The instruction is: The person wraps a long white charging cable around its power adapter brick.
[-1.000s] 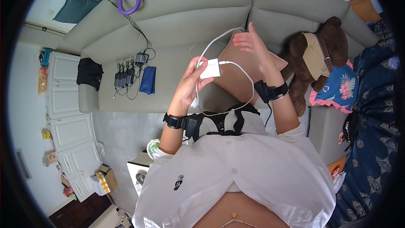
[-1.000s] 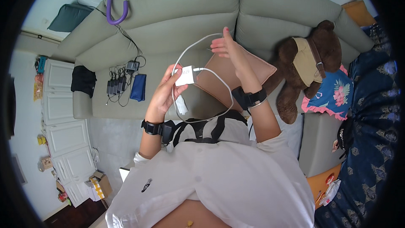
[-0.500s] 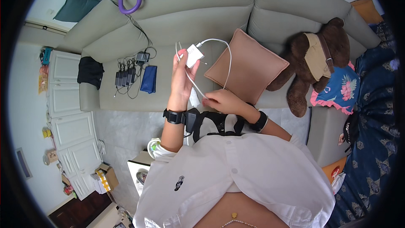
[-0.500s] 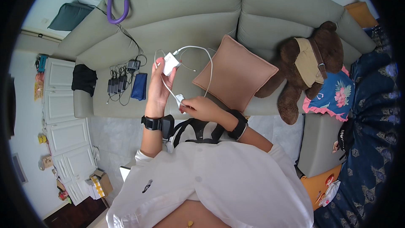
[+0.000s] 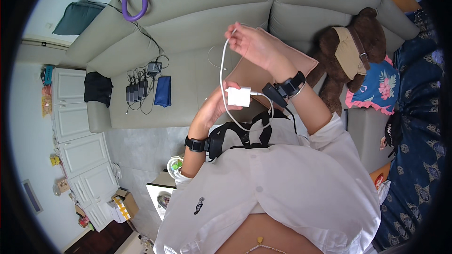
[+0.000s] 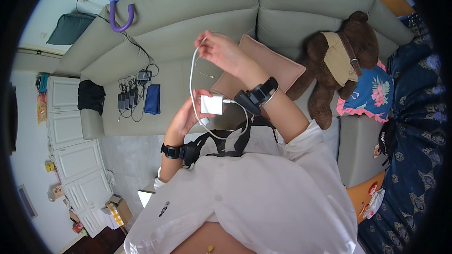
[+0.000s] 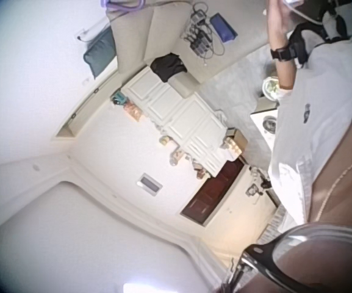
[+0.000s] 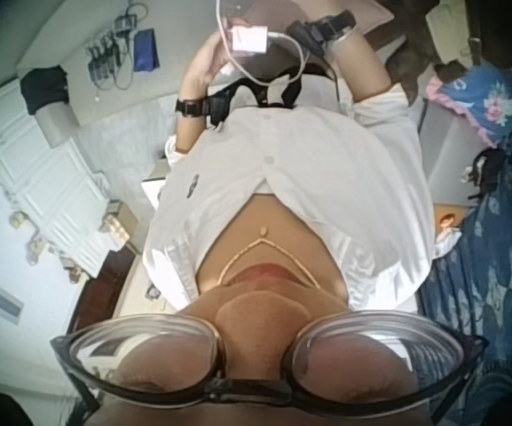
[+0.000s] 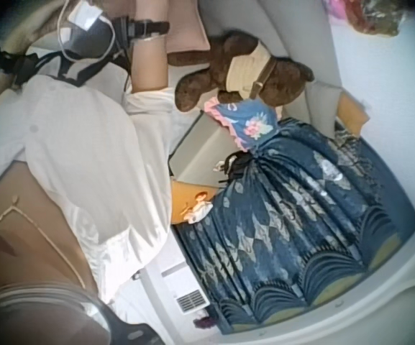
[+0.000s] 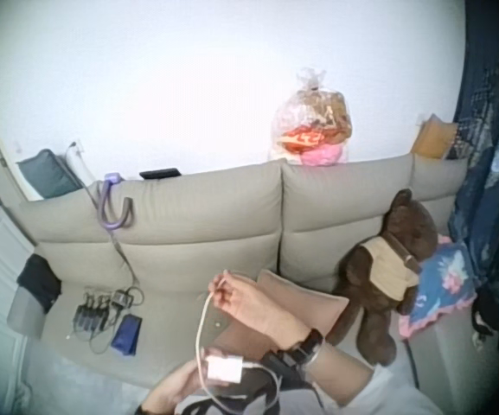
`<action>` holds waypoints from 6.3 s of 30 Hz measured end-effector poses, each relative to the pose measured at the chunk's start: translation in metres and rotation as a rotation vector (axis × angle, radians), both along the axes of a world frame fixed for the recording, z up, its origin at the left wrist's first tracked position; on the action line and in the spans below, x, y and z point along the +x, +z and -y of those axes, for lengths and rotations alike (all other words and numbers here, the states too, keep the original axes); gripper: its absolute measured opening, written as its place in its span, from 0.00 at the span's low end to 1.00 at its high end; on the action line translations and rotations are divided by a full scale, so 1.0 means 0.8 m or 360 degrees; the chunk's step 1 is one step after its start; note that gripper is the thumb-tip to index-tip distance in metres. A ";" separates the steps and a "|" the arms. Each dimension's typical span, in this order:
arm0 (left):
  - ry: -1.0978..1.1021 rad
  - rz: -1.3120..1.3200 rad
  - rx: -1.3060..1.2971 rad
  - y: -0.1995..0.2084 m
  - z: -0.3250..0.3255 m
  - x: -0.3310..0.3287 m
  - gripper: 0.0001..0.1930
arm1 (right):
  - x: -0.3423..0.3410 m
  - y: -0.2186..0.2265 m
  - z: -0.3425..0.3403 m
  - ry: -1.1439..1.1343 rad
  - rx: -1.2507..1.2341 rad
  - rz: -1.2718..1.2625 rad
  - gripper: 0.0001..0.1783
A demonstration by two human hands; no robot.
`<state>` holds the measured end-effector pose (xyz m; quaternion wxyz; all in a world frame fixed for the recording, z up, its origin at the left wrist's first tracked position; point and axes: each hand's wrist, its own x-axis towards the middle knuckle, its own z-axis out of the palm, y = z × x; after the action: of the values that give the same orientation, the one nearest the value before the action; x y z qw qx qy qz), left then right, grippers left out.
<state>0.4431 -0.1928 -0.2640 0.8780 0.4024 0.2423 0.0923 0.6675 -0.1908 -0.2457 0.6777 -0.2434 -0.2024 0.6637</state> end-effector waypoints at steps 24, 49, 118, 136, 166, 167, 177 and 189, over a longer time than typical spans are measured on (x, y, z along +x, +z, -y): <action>0.0794 -0.0139 0.0024 0.005 -0.020 0.013 0.19 | -0.077 -0.036 0.135 -0.0675 0.0563 0.3036 0.07; 0.0686 -0.0286 0.0344 0.030 -0.015 0.006 0.15 | -0.051 -0.013 0.125 -0.0901 -0.0311 0.2053 0.08; 0.0552 -0.0677 0.1819 0.050 -0.055 0.013 0.17 | -0.070 0.063 0.110 -0.0507 0.0204 0.2713 0.05; -0.0178 0.0079 0.0733 0.074 -0.034 -0.002 0.14 | -0.013 0.071 0.066 -0.0030 0.0139 0.2172 0.10; 0.0602 -0.0010 0.0087 0.047 -0.063 0.003 0.20 | -0.028 0.015 0.132 0.0404 0.0054 0.2435 0.05; 0.0517 -0.0002 0.0062 0.045 -0.067 0.001 0.17 | -0.020 -0.014 0.132 0.0208 0.0092 0.2425 0.05; 0.0281 -0.0246 0.0691 0.078 -0.056 -0.001 0.13 | 0.035 -0.043 0.105 -0.0622 -0.0241 0.1455 0.08; 0.0790 -0.0597 0.1289 0.052 -0.069 -0.004 0.14 | 0.040 0.005 0.139 -0.0163 0.0037 0.1533 0.12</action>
<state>0.4399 -0.1372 -0.2223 0.5445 0.6505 0.4287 0.3108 0.6992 -0.3020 -0.2414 0.5414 -0.5252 -0.4883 0.4390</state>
